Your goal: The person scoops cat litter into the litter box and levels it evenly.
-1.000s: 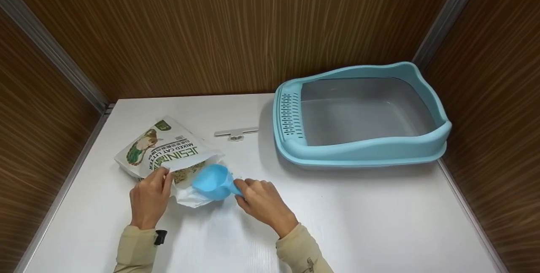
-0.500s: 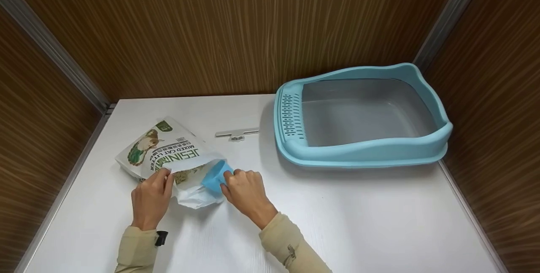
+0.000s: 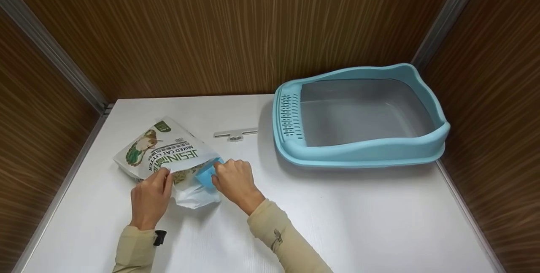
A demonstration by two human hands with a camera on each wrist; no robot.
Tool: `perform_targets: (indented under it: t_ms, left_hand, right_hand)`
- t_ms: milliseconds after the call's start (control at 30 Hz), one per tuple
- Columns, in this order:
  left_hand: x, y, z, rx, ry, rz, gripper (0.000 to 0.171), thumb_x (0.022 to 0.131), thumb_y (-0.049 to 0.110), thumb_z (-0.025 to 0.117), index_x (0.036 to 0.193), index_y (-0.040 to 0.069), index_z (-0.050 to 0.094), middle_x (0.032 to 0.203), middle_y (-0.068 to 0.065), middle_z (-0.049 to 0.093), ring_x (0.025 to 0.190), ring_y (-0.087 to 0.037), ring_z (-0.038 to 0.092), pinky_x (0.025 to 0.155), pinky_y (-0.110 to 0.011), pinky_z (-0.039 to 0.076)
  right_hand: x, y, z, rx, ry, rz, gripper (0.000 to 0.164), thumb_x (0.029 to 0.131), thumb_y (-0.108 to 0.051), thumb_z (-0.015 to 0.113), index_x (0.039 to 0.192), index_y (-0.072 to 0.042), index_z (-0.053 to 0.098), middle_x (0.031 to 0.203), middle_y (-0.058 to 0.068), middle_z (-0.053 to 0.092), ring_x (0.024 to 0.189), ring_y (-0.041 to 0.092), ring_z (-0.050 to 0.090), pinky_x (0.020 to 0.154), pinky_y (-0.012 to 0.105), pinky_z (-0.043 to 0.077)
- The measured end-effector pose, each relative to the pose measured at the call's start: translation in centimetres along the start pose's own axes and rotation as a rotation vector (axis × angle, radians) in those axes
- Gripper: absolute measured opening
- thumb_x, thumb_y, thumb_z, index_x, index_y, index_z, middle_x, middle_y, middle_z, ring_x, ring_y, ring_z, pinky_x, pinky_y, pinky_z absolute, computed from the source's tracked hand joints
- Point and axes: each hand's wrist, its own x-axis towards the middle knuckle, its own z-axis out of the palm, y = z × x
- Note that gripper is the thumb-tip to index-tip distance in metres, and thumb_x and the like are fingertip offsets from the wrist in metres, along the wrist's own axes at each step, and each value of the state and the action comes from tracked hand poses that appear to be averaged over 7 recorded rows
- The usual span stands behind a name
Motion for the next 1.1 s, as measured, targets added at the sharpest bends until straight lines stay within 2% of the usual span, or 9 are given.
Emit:
perform_targets:
  t_ms: [267, 700, 933, 1100]
  left_hand:
    - [0.1, 0.0, 0.0, -0.012, -0.005, 0.017, 0.017, 0.09, 0.005, 0.074, 0.082, 0.0, 0.06, 0.064, -0.01, 0.057, 0.046, -0.019, 0.046, 0.041, -0.036, 0.038]
    - [0.2, 0.0, -0.3, -0.008, -0.033, 0.015, 0.014, 0.092, 0.005, 0.071, 0.083, -0.002, 0.062, 0.066, -0.011, 0.06, 0.047, -0.023, 0.052, 0.041, -0.037, 0.04]
    - [0.3, 0.1, -0.2, 0.002, -0.026, 0.017, 0.017, 0.092, 0.004, 0.071, 0.08, 0.0, 0.059, 0.063, -0.008, 0.055, 0.046, -0.02, 0.046, 0.041, -0.035, 0.037]
    - [0.1, 0.1, -0.1, 0.002, -0.025, 0.012, 0.017, 0.091, 0.003, 0.071, 0.08, 0.001, 0.059, 0.062, -0.008, 0.055, 0.046, -0.021, 0.047, 0.042, -0.036, 0.037]
  right_hand:
    - [0.9, 0.2, 0.7, 0.021, -0.036, 0.022, 0.022, 0.081, -0.014, 0.082, 0.07, -0.007, 0.063, 0.051, 0.0, 0.047, 0.051, 0.01, 0.033, 0.041, 0.033, 0.038]
    - [1.6, -0.1, 2.0, -0.01, -0.021, 0.002, 0.026, 0.081, -0.017, 0.082, 0.07, -0.009, 0.059, 0.051, 0.003, 0.05, 0.048, 0.013, 0.042, 0.042, 0.038, 0.044]
    - [1.2, 0.2, 3.2, 0.021, -0.006, 0.017, 0.021, 0.082, -0.017, 0.083, 0.076, -0.007, 0.065, 0.053, 0.002, 0.053, 0.05, 0.01, 0.036, 0.042, 0.037, 0.044]
    - [1.0, 0.4, 4.3, 0.016, 0.013, 0.019, 0.019, 0.083, -0.019, 0.083, 0.081, -0.007, 0.068, 0.059, 0.007, 0.063, 0.048, 0.017, 0.053, 0.045, 0.039, 0.047]
